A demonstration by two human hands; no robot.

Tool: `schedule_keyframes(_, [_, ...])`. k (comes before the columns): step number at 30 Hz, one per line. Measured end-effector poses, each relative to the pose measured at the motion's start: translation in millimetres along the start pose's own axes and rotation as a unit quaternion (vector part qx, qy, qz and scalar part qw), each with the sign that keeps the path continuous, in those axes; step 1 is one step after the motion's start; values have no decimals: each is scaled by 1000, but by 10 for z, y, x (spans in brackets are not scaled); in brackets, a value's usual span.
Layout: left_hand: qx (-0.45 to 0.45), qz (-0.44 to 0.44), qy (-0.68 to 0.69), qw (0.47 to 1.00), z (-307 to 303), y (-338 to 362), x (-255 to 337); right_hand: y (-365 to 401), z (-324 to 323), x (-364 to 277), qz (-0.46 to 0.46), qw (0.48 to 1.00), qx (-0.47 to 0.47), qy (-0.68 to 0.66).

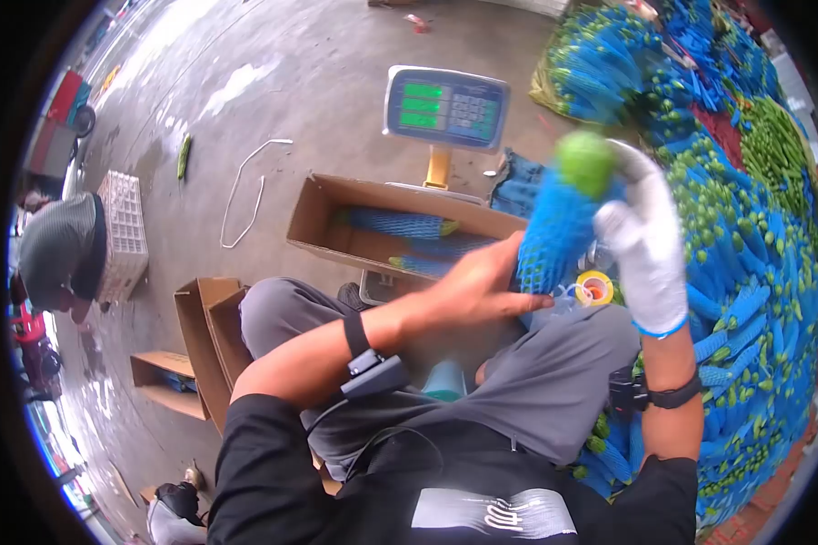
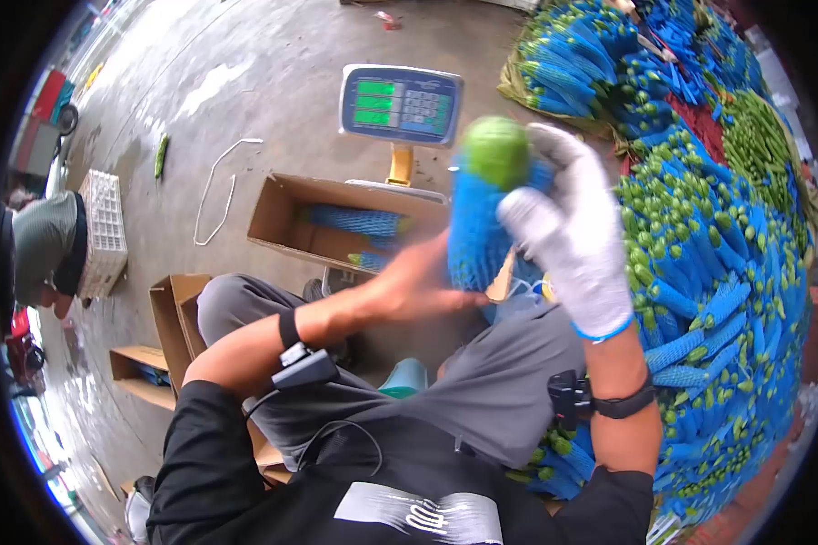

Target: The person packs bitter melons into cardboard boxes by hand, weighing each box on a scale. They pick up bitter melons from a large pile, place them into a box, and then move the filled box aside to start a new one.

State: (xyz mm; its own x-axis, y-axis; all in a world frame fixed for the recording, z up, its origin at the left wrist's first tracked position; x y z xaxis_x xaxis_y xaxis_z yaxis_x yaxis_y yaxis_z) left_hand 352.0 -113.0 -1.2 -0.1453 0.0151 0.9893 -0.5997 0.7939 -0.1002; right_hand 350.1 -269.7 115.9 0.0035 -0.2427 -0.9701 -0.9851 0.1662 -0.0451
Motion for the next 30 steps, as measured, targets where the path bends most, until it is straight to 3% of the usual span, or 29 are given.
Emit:
schedule_keyframes(1, [31, 33, 32, 998, -6, 94, -146, -50, 279, 104, -18, 999, -42, 24])
schedule_keyframes(3, [138, -34, 89, 986, -149, 351, -375, -74, 737, 527, -58, 960, -184, 203])
schedule_keyframes(5, [194, -50, 90, 975, -325, 469, -428, -54, 1154, 931, 109, 969, -211, 69])
schedule_keyframes(6, [84, -153, 7, 985, -334, 485, -516, -151, 1259, 1079, 155, 961, -226, 43])
schedule_keyframes(7, [-33, -252, -77, 964, -339, 580, -646, -278, 1326, 1133, 98, 963, -216, 131])
schedule_keyframes(8, [-59, -148, -306, 939, -311, 671, -817, -375, 1460, 1176, 78, 943, -247, 209])
schedule_keyframes(9, [-53, -150, -302, 940, -295, 779, -1002, -471, 1580, 1227, 58, 917, -274, 284])
schedule_keyframes(11, [-44, -152, -483, 861, -286, 939, -1244, -524, 1970, 1427, 33, 883, -357, 302])
schedule_keyframes(14, [-45, -111, -529, 840, -169, 1039, -1389, -478, 2601, 1817, 77, 816, -461, 340])
schedule_keyframes(17, [-43, -75, -501, 861, -152, 1043, -1368, -403, 3024, 2330, 1, 826, -407, 389])
schedule_keyframes(20, [-109, -141, -483, 857, -153, 1016, -1264, -325, 3333, 2574, -10, 812, -444, 379])
schedule_keyframes(21, [-135, -156, -497, 843, -132, 1021, -1292, -305, 3389, 2645, -8, 813, -443, 379])
schedule_keyframes(23, [-153, -131, -487, 850, -96, 1106, -1280, -91, 3467, 2834, 43, 758, -558, 335])
schedule_keyframes(25, [-168, -90, -480, 856, -42, 1128, -1238, 2, 3430, 2849, 46, 761, -563, 318])
schedule_keyframes(27, [-129, -132, -486, 854, -95, 1126, -1243, -24, 3326, 2663, 79, 778, -552, 291])
schedule_keyframes(30, [-176, -115, -496, 843, -34, 1060, -1312, -56, 3146, 2456, 49, 783, -538, 308])
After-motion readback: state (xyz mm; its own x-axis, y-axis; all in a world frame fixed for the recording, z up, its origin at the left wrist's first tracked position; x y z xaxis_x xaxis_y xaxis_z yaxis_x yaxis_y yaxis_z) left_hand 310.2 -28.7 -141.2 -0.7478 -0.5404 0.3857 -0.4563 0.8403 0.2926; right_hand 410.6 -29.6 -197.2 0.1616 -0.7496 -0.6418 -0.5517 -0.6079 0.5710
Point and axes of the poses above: each hand's wrist, its own y-axis away from the middle knuckle, its own z-axis out of the palm, x = y × z, the point moved 7 cm from there along -y, towards the middle knuckle, and after that the axes turned 3 degrees about z, right-handed, at the moved point
